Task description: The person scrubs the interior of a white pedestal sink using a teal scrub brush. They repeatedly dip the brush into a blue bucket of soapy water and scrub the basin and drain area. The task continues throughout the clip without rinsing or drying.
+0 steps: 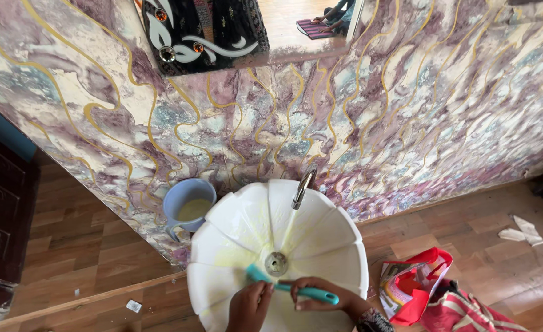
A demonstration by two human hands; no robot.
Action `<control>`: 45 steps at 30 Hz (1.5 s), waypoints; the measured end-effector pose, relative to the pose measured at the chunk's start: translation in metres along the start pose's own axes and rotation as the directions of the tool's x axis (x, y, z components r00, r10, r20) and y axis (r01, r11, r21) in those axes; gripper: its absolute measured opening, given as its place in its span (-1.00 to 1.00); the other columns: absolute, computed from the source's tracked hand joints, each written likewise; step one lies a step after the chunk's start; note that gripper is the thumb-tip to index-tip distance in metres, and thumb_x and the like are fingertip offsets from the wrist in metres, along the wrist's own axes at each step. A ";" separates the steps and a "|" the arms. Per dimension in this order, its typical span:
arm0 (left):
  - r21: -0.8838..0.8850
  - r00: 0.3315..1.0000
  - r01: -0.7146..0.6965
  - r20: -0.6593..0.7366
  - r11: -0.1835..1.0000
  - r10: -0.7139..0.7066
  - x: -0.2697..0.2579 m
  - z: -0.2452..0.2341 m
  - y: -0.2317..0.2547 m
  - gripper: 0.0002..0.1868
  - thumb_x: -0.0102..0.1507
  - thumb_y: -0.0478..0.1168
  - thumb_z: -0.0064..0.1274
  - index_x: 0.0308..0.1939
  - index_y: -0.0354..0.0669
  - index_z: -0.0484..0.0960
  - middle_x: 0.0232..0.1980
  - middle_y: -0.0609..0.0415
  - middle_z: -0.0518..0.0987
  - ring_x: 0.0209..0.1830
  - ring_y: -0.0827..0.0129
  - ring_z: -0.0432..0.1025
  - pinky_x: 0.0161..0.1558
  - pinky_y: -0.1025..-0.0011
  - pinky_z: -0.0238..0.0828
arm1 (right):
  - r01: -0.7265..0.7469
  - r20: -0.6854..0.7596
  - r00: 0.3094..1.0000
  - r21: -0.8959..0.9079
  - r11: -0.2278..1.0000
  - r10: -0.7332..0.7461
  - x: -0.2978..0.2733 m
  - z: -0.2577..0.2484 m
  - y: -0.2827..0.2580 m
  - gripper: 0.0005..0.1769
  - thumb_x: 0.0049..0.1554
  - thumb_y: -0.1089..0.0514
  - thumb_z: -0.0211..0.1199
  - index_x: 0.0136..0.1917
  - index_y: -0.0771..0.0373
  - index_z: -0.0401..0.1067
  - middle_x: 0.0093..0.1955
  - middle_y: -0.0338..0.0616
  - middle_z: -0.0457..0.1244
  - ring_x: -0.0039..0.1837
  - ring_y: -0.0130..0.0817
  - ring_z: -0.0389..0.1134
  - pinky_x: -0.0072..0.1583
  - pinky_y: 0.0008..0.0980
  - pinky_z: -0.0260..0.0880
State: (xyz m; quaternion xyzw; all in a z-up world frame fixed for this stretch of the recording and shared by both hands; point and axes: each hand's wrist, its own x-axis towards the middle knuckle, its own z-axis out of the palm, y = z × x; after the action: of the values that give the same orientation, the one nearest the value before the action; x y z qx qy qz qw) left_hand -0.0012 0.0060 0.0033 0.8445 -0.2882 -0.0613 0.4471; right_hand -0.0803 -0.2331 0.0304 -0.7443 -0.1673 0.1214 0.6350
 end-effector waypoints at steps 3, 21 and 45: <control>0.067 0.995 0.103 -0.019 0.992 -0.102 0.003 -0.002 0.000 -0.68 0.33 0.00 0.00 -0.32 -0.14 0.65 -0.41 -0.06 0.62 -0.43 0.05 0.54 -0.36 0.14 0.40 | -0.010 -0.044 0.999 -0.360 0.933 -0.007 0.007 0.004 -0.014 -0.69 0.11 -0.02 0.51 -0.11 0.16 0.45 0.25 0.06 0.30 0.29 0.06 0.35 0.41 -0.01 0.12; 0.124 0.989 0.089 -0.129 0.988 -0.073 0.007 -0.006 0.008 -0.67 0.32 -0.01 -0.02 -0.39 -0.15 0.58 -0.48 -0.03 0.56 -0.52 0.06 0.47 -0.43 0.14 0.32 | -0.271 -0.278 0.953 -0.613 0.742 0.119 0.000 0.001 -0.025 -0.59 -0.04 -0.09 0.60 -0.04 0.06 0.49 0.20 -0.05 0.38 0.23 -0.03 0.38 0.29 -0.05 0.17; 0.146 0.982 0.162 -0.124 0.976 -0.144 0.005 -0.005 0.011 -0.63 0.34 0.04 -0.06 -0.37 -0.15 0.60 -0.46 -0.03 0.57 -0.50 0.07 0.47 -0.40 0.15 0.33 | -0.369 -0.243 0.929 -0.594 0.715 0.278 -0.003 -0.003 -0.042 -0.55 -0.05 0.00 0.62 0.02 0.09 0.46 0.52 -0.01 0.08 0.39 0.02 0.22 0.41 -0.03 0.08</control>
State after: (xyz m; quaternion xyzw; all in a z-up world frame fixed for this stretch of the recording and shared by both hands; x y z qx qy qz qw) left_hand 0.0000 0.0023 0.0153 0.8987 -0.2005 -0.0252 0.3892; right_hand -0.0858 -0.2313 0.0720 -0.9374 -0.0217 0.1165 0.3276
